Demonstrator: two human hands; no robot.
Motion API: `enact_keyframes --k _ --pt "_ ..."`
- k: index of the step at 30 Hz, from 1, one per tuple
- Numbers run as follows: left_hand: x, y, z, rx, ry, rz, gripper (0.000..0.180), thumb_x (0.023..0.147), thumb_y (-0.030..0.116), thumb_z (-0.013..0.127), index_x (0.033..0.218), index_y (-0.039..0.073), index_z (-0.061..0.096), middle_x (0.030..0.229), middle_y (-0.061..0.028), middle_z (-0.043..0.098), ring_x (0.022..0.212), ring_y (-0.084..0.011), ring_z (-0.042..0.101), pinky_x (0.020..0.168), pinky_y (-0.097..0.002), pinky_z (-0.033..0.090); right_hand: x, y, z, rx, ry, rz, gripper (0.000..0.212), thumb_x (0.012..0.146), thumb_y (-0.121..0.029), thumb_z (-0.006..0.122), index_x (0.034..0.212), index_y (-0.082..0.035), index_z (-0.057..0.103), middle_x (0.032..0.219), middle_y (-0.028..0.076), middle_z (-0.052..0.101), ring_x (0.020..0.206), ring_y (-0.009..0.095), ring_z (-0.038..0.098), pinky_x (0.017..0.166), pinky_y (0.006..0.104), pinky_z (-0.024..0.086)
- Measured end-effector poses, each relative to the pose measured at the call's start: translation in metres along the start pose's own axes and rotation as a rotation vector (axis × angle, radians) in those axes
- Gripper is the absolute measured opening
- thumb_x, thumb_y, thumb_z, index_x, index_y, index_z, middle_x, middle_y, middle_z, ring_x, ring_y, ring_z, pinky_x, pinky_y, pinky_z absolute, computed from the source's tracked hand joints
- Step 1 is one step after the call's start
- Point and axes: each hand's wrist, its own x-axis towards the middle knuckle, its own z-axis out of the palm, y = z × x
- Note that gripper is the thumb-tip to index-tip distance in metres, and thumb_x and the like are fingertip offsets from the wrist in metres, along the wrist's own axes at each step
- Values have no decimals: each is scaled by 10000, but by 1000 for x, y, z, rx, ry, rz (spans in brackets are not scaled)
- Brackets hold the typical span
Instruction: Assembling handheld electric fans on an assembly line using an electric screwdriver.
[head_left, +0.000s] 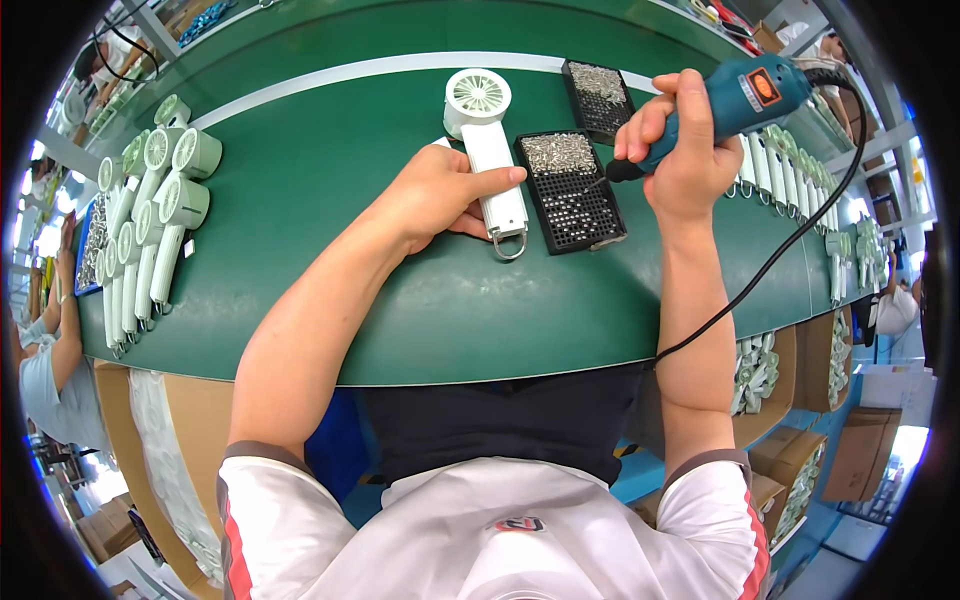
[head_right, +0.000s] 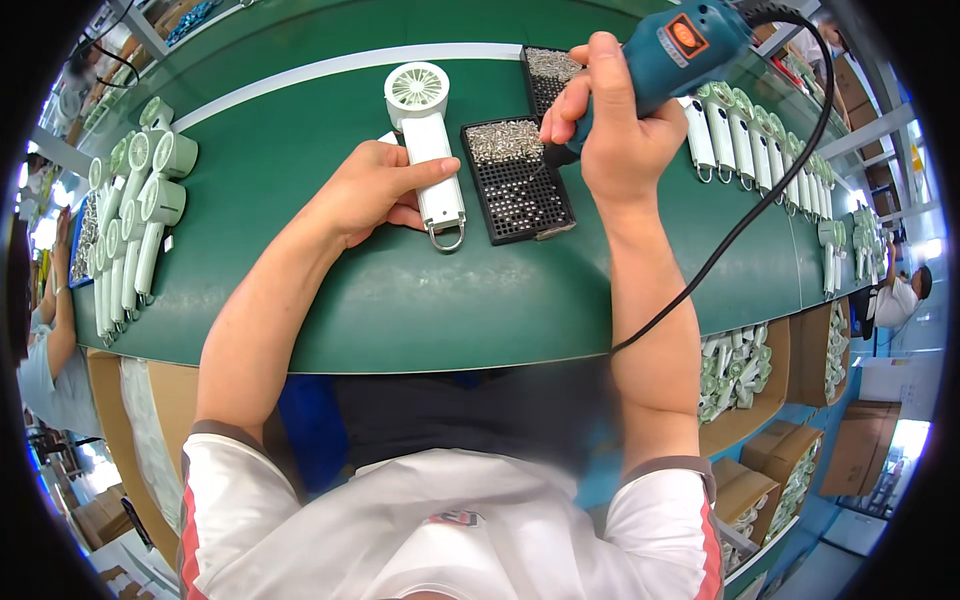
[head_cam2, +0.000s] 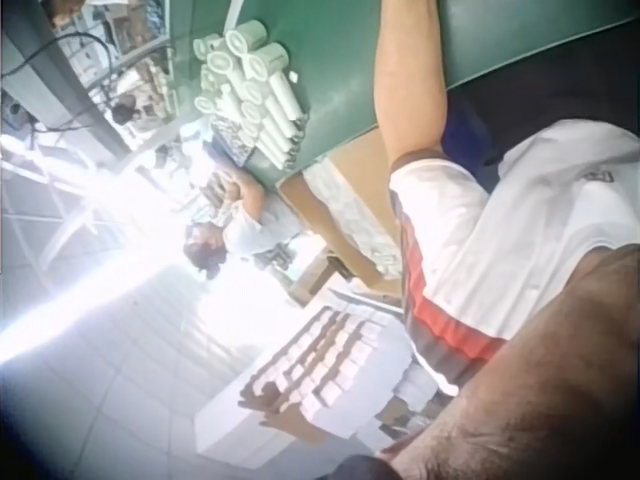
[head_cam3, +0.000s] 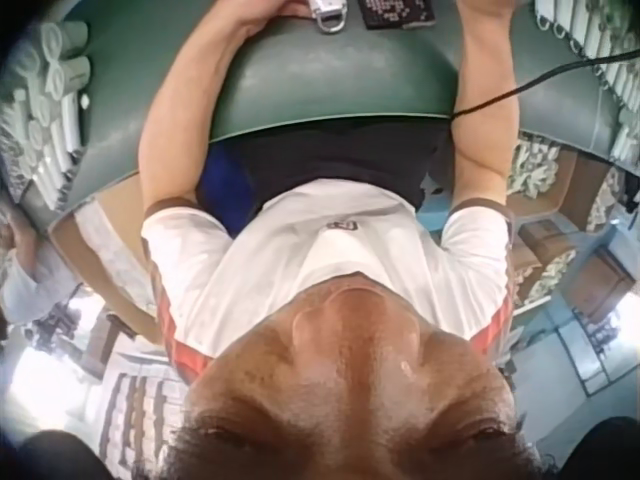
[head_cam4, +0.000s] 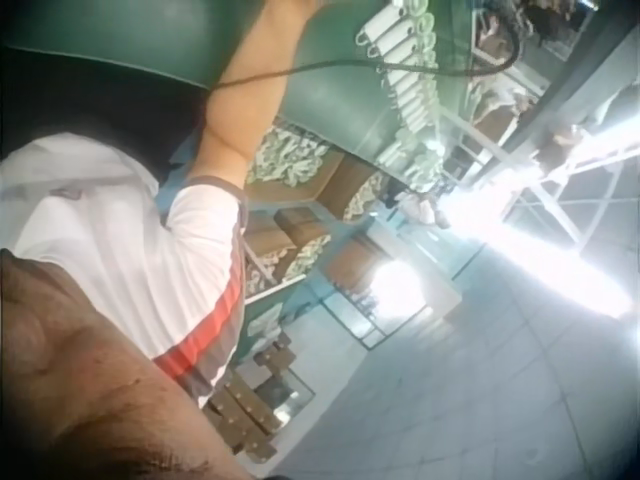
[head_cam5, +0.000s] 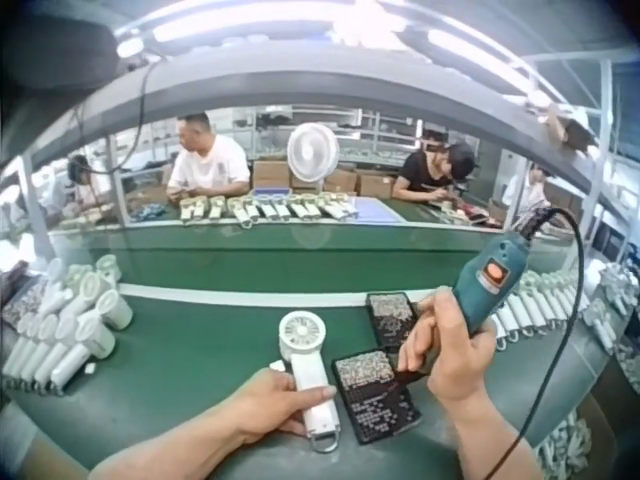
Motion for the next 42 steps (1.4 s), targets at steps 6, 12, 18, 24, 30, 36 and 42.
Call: enact_keyframes --k 6,12,18,24,30,36,42 --pt "-1 1 -2 12 -12 3 421 940 283 769 1051 -116 690 941 -175 748 796 -206 750 666 -289 634 -6 -23 17 55 31 34 388 1072 -364 486 1039 1 613 607 46 486 457 182 462 475 380 444" --pt "1 0 -3 28 -36 -2 402 948 284 758 1088 -88 697 960 -156 754 814 -193 750 685 -288 630 -32 -37 46 242 -144 70 431 1083 -431 414 1069 -61 635 596 31 476 440 183 439 458 375 436" --pt "2 -5 -3 -35 -14 47 412 901 254 807 992 -134 702 898 -186 742 782 -224 745 656 -332 646 -37 -31 49 384 -197 46 275 1029 -212 600 1013 63 604 593 101 582 453 180 550 474 369 504" --pt "3 -6 -4 -52 -29 55 409 895 255 813 990 -128 706 898 -183 743 782 -220 746 658 -331 645 -38 -22 45 207 -306 -27 382 1079 -367 430 1131 -20 581 625 59 507 457 188 481 459 391 484" --pt "5 -7 -3 -62 -42 65 415 895 258 815 995 -129 703 894 -179 742 772 -216 746 645 -327 644 -41 -18 46 202 -307 -39 354 1076 -336 449 1124 -9 578 632 66 521 469 194 505 467 391 497" --pt "3 -8 -3 -60 -41 63 415 897 257 814 1002 -129 701 887 -176 738 758 -211 740 639 -329 645 -43 -15 47 183 -330 -66 326 1076 -297 454 1125 2 575 636 74 524 478 197 518 468 390 500" --pt "5 -9 -4 -40 -26 62 414 900 255 811 1007 -129 703 882 -175 736 752 -212 736 633 -335 645 -46 -14 52 154 -369 -104 238 1073 -236 472 1048 -11 548 628 83 529 463 188 505 467 384 499"
